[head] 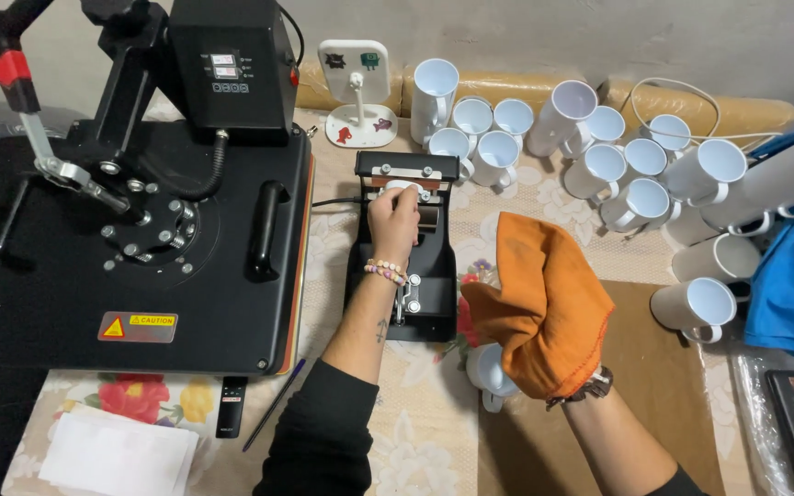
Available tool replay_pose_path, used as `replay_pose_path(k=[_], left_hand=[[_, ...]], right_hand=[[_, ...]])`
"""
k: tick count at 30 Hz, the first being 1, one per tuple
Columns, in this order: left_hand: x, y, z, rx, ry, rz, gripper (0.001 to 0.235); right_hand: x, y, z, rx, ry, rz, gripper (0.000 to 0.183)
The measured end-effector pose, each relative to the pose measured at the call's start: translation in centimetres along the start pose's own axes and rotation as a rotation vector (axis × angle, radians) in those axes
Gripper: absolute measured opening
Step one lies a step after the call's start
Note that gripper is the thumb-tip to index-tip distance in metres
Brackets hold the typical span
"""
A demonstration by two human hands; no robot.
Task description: Cleaning a ceramic mug and wrapping it with transfer paper before placing it into a heat press machine.
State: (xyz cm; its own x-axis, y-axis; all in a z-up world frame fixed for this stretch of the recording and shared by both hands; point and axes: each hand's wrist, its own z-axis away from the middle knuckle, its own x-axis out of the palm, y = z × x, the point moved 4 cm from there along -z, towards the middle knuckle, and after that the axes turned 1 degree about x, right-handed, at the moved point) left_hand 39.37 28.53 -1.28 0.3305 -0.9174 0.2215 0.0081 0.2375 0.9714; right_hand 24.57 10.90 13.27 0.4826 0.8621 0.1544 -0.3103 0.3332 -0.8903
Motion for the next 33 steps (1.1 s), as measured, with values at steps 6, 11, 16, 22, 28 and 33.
replay_pose_path(k=[6,11,16,22,28,33], left_hand=[[-1.4,0.9,3.7,0.189,0.013,-0.012,0.022],[-3.1,5.9,10.7,0.665,-0.185,-0.039,0.034],[-5.2,5.7,16.3,0.934,-0.321,-0.076,0.026],[-8.0,6.6,22.8,1.115,-0.636,-0.118,0.031],[-11.4,-3.2,25.9,1.235,-0.819,-0.548,0.038],[-12.0,-8.4,25.3,1.348,-0.821,-0.829,0.031]], right_hand=[[1.6,-0.2,0.6,0.16,0.009,-0.073,0.027],[2.7,-0.7,1.2,0.284,0.018,-0.136,0.031],[3.7,-1.6,2.4,0.386,0.116,-0.184,0.03],[0.7,1.7,-1.8,0.292,0.002,-0.071,0.019],[-0.4,3.9,-8.0,-0.033,-0.282,0.03,0.004],[3.5,3.2,-12.8,-0.198,-0.31,0.261,0.014]])
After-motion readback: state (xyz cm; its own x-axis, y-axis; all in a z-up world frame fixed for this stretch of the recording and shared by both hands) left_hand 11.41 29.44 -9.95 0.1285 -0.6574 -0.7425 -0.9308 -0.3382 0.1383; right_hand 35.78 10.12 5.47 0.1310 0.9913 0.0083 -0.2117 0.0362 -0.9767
